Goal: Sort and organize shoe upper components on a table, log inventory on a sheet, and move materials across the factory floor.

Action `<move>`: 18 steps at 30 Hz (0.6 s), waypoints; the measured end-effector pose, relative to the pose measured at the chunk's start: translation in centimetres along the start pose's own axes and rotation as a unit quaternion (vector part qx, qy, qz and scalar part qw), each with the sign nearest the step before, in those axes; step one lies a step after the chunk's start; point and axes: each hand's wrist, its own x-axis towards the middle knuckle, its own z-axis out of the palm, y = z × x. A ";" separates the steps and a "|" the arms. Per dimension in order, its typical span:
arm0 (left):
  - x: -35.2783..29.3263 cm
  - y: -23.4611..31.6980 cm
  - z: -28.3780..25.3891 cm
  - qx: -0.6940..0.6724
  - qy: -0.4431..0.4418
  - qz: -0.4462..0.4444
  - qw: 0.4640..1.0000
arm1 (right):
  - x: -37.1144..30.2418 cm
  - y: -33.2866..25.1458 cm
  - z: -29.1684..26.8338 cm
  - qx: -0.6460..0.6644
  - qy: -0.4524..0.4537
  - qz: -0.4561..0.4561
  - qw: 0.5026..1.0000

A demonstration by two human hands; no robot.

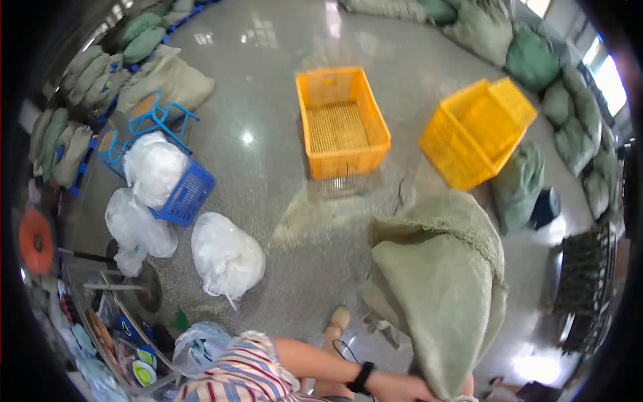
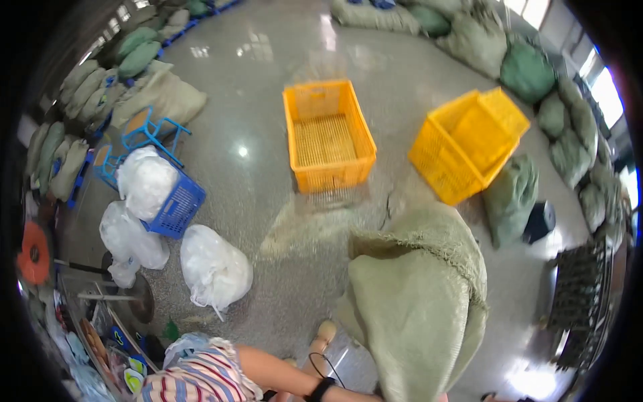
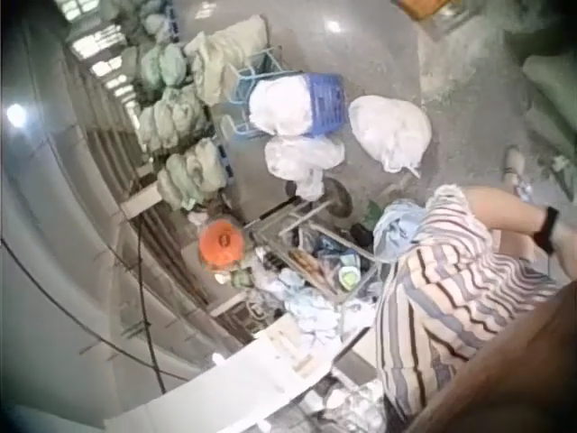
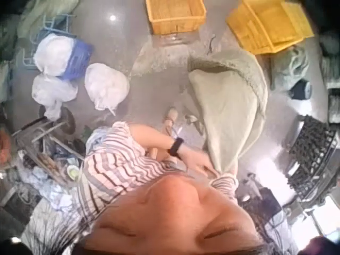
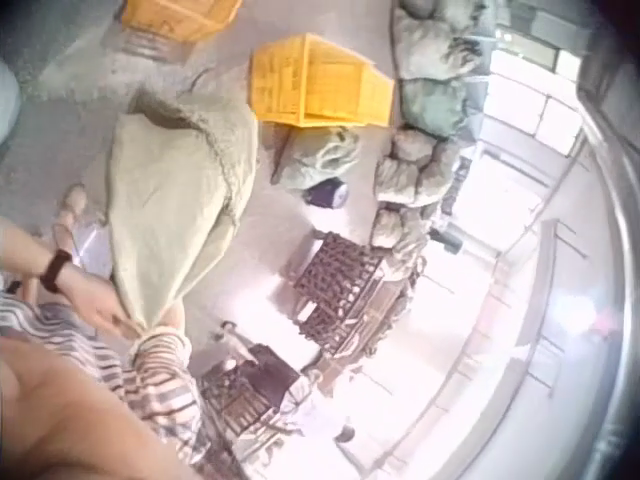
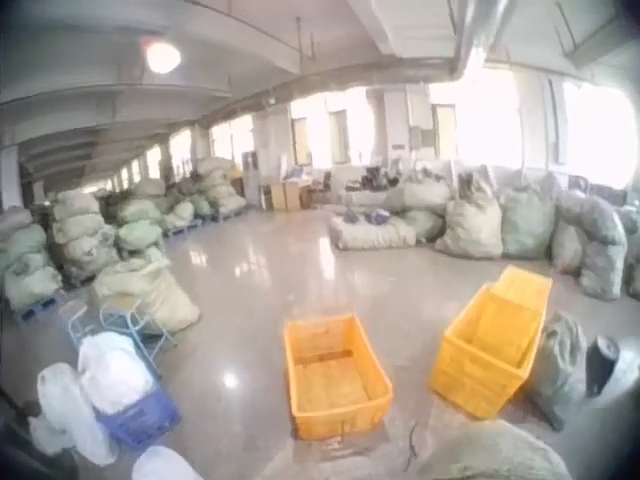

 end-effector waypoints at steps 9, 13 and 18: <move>-16.3 6.2 -11.1 0.566 0.283 -0.208 0.746 | 2.0 -34.9 -2.6 0.115 -0.195 -0.149 0.963; -18.8 5.2 -11.2 0.428 0.373 -0.137 0.812 | 3.1 -46.8 2.7 0.179 -0.287 -0.164 0.927; -29.7 7.6 -16.8 0.536 0.575 -0.160 0.597 | 7.3 -57.5 8.9 0.324 -0.311 -0.162 0.879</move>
